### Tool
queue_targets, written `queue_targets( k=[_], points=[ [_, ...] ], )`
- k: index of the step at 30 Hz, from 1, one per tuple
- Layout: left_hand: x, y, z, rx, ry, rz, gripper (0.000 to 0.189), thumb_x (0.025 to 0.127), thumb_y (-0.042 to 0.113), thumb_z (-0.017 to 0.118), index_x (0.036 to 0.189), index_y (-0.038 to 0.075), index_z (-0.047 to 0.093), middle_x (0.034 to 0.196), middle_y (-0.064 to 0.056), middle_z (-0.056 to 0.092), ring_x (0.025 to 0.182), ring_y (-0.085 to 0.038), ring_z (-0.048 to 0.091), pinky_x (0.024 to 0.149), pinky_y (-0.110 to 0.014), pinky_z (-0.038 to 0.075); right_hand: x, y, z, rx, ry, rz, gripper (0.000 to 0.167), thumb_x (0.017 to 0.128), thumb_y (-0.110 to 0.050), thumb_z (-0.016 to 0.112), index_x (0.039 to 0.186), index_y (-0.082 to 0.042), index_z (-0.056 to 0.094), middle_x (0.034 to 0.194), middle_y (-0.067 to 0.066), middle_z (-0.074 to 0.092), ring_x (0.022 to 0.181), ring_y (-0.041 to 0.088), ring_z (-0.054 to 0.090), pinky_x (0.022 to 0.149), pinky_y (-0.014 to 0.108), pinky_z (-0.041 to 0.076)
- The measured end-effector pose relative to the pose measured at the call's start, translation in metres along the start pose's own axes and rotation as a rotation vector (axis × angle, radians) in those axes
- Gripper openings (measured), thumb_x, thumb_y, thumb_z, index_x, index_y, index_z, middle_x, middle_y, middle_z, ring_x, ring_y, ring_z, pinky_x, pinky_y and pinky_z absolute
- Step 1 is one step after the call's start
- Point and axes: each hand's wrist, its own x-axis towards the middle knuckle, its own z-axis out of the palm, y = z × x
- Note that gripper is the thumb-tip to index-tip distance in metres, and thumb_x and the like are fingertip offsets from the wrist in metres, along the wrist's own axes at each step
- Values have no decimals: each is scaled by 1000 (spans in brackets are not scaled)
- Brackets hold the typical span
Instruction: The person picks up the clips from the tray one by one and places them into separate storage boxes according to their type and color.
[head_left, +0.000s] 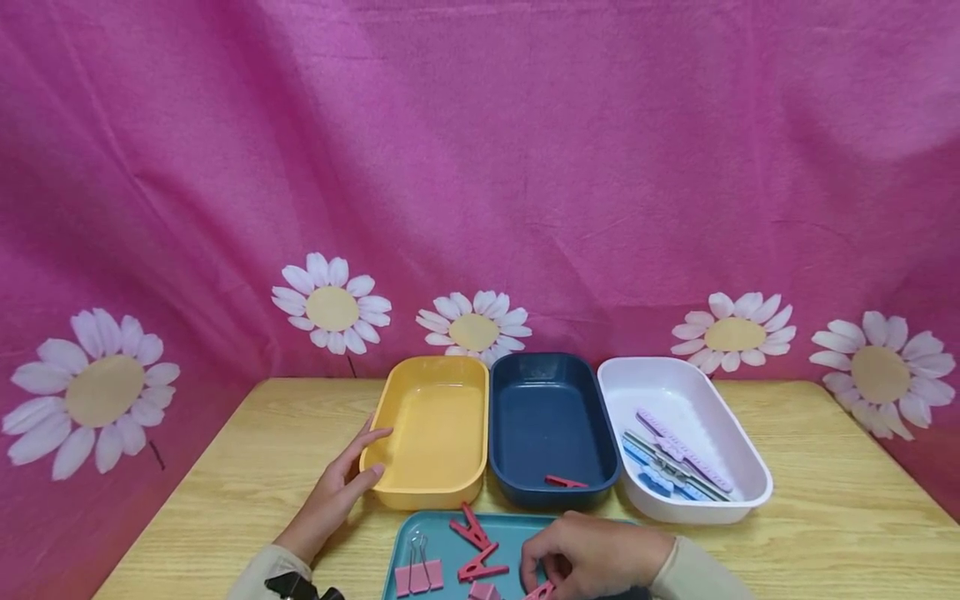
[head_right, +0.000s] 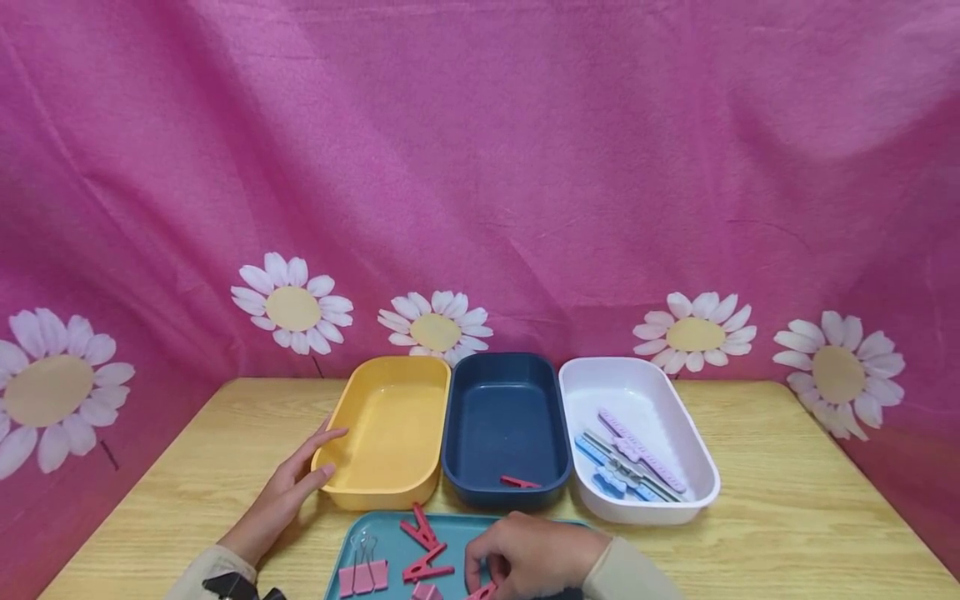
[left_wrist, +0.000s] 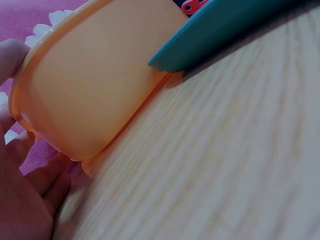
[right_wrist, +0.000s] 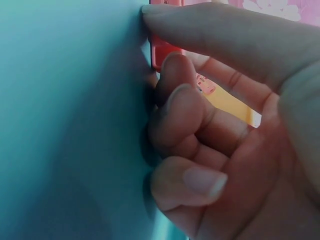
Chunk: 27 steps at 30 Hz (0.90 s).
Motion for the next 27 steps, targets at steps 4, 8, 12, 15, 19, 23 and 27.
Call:
queue_targets(
  k=[4,8,12,15,19,23,27],
  points=[
    [-1,-2,0,-16,-8,14,44,99,17,54,142,13,45,162,-10,6,147,-30,5,101,-6,23,0,1,0,17,-2,7,7,90,-20,68,97,-17,67,69,-14,53,62,-8,48,53,14,44],
    [0,-2,0,-14,-8,16,44,99,19,54,142,14,46,162,-9,6,147,-30,4,101,-6,23,1,0,0,36,-4,16,7,90,-19,67,97,-17,67,70,-14,53,62,-8,48,54,14,43],
    [0,-3,0,-21,-9,35,44,99,17,54,141,13,46,161,-10,6,146,-31,6,101,-7,25,-1,-3,-1,-30,7,-5,7,91,-19,67,97,-18,67,70,-13,54,63,-9,48,54,14,45],
    [0,-3,0,-31,-13,55,43,99,15,54,141,11,46,161,-11,6,146,-32,7,101,-9,27,-2,-6,-3,-73,24,-23,7,91,-21,66,98,-19,67,70,-12,56,63,-9,48,55,15,47],
    [0,-3,0,-33,-14,47,43,99,16,54,141,12,46,161,-10,6,146,-32,7,101,-9,27,-4,-7,-5,-55,35,-14,8,91,-24,67,99,-20,67,71,-12,57,64,-8,50,56,15,47],
    [0,-2,0,-28,-6,22,44,98,18,55,141,14,46,162,-9,6,146,-31,7,101,-8,25,-6,-8,-7,0,36,6,10,91,-24,68,100,-21,67,73,-12,58,66,-7,50,56,15,46],
    [-1,-2,0,-17,4,-7,44,98,20,56,141,18,47,162,-7,7,146,-29,9,101,-8,26,-7,-9,-9,37,39,7,11,90,-24,68,101,-21,67,75,-11,59,66,-6,51,55,15,45]
  ],
)
